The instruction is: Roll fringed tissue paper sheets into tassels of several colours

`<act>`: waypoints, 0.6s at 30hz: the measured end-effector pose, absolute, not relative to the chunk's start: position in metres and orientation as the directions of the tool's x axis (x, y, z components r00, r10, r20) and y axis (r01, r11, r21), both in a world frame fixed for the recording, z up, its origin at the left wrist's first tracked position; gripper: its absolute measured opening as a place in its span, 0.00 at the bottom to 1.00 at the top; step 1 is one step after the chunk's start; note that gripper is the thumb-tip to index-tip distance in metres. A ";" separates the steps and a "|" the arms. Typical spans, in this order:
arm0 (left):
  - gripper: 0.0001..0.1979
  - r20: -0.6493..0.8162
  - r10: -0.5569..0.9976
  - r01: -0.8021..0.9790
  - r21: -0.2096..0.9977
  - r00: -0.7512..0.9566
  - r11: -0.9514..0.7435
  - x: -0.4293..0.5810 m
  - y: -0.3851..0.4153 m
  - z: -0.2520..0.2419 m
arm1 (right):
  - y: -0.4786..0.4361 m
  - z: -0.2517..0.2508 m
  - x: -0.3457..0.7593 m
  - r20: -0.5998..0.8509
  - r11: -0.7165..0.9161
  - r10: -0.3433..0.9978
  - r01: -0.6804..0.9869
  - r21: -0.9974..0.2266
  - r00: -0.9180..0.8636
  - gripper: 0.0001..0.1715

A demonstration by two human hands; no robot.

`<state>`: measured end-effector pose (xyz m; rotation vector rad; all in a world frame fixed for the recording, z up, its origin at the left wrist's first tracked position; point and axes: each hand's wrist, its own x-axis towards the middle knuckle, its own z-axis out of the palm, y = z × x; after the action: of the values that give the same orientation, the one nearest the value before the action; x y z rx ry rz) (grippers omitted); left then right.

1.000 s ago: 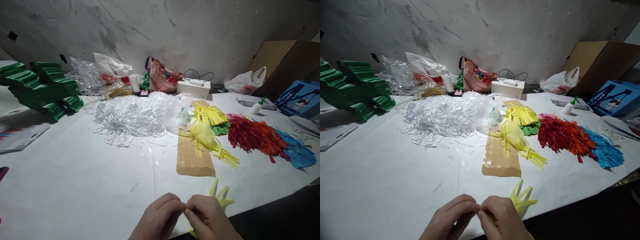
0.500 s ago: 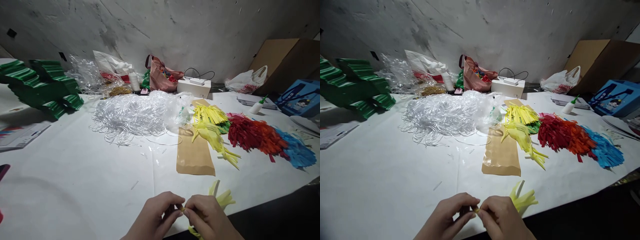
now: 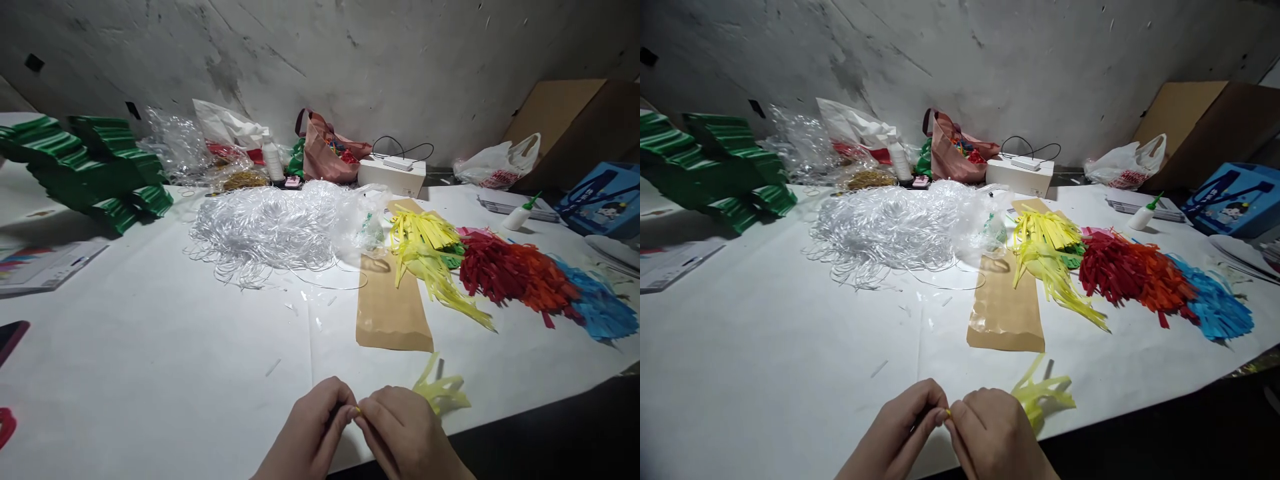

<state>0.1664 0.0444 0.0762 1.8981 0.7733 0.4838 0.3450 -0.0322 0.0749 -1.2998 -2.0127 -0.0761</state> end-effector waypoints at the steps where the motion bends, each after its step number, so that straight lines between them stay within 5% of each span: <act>1: 0.14 0.019 0.710 0.301 0.897 0.704 -0.323 0.165 0.044 0.076 | -0.032 0.076 0.344 0.595 0.479 0.774 0.815 -0.327 -0.216 0.10; 10: 0.13 0.037 0.842 0.324 0.913 0.539 -0.247 0.140 0.050 0.076 | -0.030 0.074 0.350 0.583 0.441 0.797 0.812 -0.381 -0.160 0.09; 15: 0.19 -0.179 0.982 0.129 0.977 0.056 0.170 0.069 0.106 0.073 | -0.042 0.053 0.382 0.623 0.303 0.782 0.880 -0.366 -0.010 0.20; 18: 0.21 -0.167 0.967 0.051 0.982 -0.191 0.180 0.015 0.151 0.074 | -0.046 0.038 0.393 0.602 0.226 0.794 0.876 -0.426 0.088 0.17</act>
<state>0.0147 0.1509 0.0738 1.0320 1.4744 1.1767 0.3933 -0.0464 0.0381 -1.5684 -1.7041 -0.1298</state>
